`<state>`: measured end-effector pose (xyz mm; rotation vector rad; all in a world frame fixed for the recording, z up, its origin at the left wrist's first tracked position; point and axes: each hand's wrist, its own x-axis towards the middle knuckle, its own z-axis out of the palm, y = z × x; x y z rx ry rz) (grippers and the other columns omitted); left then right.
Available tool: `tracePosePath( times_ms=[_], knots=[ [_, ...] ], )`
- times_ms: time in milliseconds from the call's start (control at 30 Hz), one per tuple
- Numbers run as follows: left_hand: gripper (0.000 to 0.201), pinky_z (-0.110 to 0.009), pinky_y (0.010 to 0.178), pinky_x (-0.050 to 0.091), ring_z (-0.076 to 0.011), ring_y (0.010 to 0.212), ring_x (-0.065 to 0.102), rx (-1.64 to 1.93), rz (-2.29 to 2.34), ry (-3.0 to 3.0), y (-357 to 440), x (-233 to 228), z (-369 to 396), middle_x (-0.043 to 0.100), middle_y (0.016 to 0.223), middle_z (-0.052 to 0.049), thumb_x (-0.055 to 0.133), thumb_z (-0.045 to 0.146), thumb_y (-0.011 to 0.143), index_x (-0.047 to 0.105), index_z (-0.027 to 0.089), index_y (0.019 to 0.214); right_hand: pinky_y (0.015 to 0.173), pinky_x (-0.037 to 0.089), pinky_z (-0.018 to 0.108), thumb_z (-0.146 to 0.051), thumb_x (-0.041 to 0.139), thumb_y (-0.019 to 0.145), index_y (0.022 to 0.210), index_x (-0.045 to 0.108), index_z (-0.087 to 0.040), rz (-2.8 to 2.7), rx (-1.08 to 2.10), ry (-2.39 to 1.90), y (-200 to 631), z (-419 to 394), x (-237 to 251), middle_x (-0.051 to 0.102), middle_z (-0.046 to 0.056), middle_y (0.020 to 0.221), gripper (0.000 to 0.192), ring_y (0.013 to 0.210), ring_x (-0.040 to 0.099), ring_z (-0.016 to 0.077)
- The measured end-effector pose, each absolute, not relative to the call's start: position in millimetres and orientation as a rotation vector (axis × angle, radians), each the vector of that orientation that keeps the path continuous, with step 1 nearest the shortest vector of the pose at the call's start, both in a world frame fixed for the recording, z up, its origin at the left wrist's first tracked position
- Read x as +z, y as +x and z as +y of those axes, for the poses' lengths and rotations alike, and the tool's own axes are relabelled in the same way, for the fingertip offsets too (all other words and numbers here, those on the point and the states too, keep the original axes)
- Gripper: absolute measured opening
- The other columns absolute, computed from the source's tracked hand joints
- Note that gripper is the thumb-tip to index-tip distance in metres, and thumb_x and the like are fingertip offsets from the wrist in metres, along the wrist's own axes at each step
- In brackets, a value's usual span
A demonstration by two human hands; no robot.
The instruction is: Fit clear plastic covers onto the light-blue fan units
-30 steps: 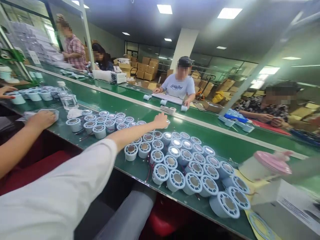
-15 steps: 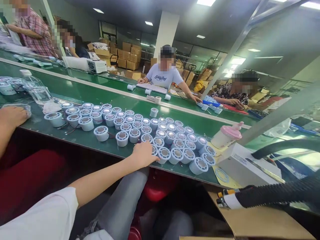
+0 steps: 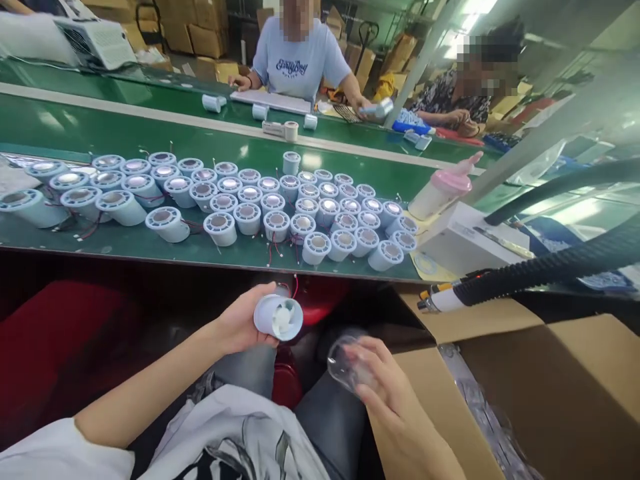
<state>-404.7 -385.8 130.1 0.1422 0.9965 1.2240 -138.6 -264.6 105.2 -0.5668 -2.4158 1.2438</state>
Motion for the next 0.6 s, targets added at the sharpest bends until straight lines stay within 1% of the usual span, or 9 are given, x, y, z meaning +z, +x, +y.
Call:
tracePosePath(
  times_ms=[67, 133, 200, 267, 333, 400, 467, 533, 600],
  knots=[
    [0.040, -0.018, 0.035, 0.030, -0.0107, 0.050, 0.050, 1.108, 1.077, 0.278, -399, 127, -384, 0.060, 0.072, -0.004, 0.052, 0.051, 0.081, 0.059, 0.013, 0.090, 0.088, 0.054, 0.038, -0.032, 0.053, 0.086, 0.128, 0.055, -0.024, -2.605, 0.835, -0.404, -168, -276, 116, 0.054, 0.014, 0.120, 0.042, 0.109, 0.058, 0.0257],
    [0.038, -0.017, 0.033, 0.026, -0.0090, 0.050, 0.046, 0.959, 1.145, 0.508, -397, 128, -383, 0.058, 0.073, -0.002, 0.052, 0.051, 0.082, 0.059, 0.015, 0.091, 0.085, 0.054, 0.042, -0.028, 0.055, 0.085, 0.130, 0.053, -0.025, -2.676, 0.483, -0.340, -189, -282, 126, 0.049, 0.015, 0.126, 0.045, 0.109, 0.055, 0.0280],
    [0.032, -0.018, 0.039, 0.031, -0.0092, 0.054, 0.046, 0.819, 1.244, 0.793, -397, 133, -381, 0.057, 0.075, 0.000, 0.051, 0.047, 0.084, 0.060, 0.016, 0.091, 0.080, 0.055, 0.045, -0.023, 0.055, 0.084, 0.128, 0.055, -0.027, -2.731, 0.256, -0.358, -201, -284, 133, 0.046, 0.016, 0.133, 0.044, 0.108, 0.053, 0.0307],
    [0.025, -0.021, 0.057, 0.042, -0.0118, 0.069, 0.053, 0.738, 1.392, 1.138, -396, 138, -379, 0.060, 0.084, -0.001, 0.051, 0.039, 0.086, 0.063, 0.018, 0.092, 0.076, 0.056, 0.045, -0.016, 0.054, 0.082, 0.120, 0.060, -0.027, -2.793, 0.180, -0.412, -207, -284, 136, 0.048, 0.015, 0.133, 0.040, 0.105, 0.052, 0.0314],
    [0.020, -0.025, 0.079, 0.044, -0.0151, 0.087, 0.056, 0.729, 1.512, 1.413, -394, 141, -379, 0.060, 0.097, -0.002, 0.053, 0.032, 0.086, 0.064, 0.019, 0.095, 0.076, 0.056, 0.044, -0.011, 0.056, 0.078, 0.107, 0.066, -0.024, -2.832, 0.237, -0.454, -209, -283, 135, 0.052, 0.014, 0.130, 0.033, 0.106, 0.052, 0.0309],
    [0.018, -0.028, 0.088, 0.041, -0.0166, 0.095, 0.056, 0.752, 1.569, 1.511, -390, 141, -381, 0.060, 0.101, -0.002, 0.055, 0.029, 0.085, 0.064, 0.020, 0.098, 0.078, 0.055, 0.041, -0.008, 0.060, 0.074, 0.094, 0.067, -0.023, -2.829, 0.355, -0.512, -207, -281, 134, 0.054, 0.012, 0.125, 0.025, 0.109, 0.052, 0.0298],
    [0.020, -0.027, 0.083, 0.042, -0.0163, 0.091, 0.056, 0.789, 1.605, 1.485, -387, 139, -383, 0.060, 0.101, -0.002, 0.059, 0.031, 0.083, 0.062, 0.021, 0.100, 0.077, 0.055, 0.039, -0.011, 0.065, 0.073, 0.085, 0.065, -0.022, -2.811, 0.503, -0.583, -205, -280, 133, 0.055, 0.011, 0.122, 0.016, 0.106, 0.055, 0.0278],
    [0.030, -0.026, 0.076, 0.044, -0.0162, 0.086, 0.056, 0.839, 1.661, 1.436, -385, 135, -385, 0.058, 0.100, -0.003, 0.066, 0.036, 0.077, 0.061, 0.021, 0.103, 0.075, 0.055, 0.036, -0.020, 0.069, 0.075, 0.076, 0.062, -0.021, -2.779, 0.711, -0.625, -202, -280, 135, 0.055, 0.010, 0.118, 0.007, 0.102, 0.058, 0.0250],
    [0.046, -0.026, 0.073, 0.045, -0.0166, 0.085, 0.055, 0.891, 1.696, 1.404, -385, 130, -386, 0.056, 0.099, -0.003, 0.074, 0.043, 0.069, 0.061, 0.021, 0.108, 0.076, 0.053, 0.034, -0.027, 0.064, 0.081, 0.071, 0.060, -0.020, -2.698, 0.956, -0.611, -201, -281, 139, 0.056, 0.009, 0.112, 0.012, 0.098, 0.060, 0.0217]
  ],
)
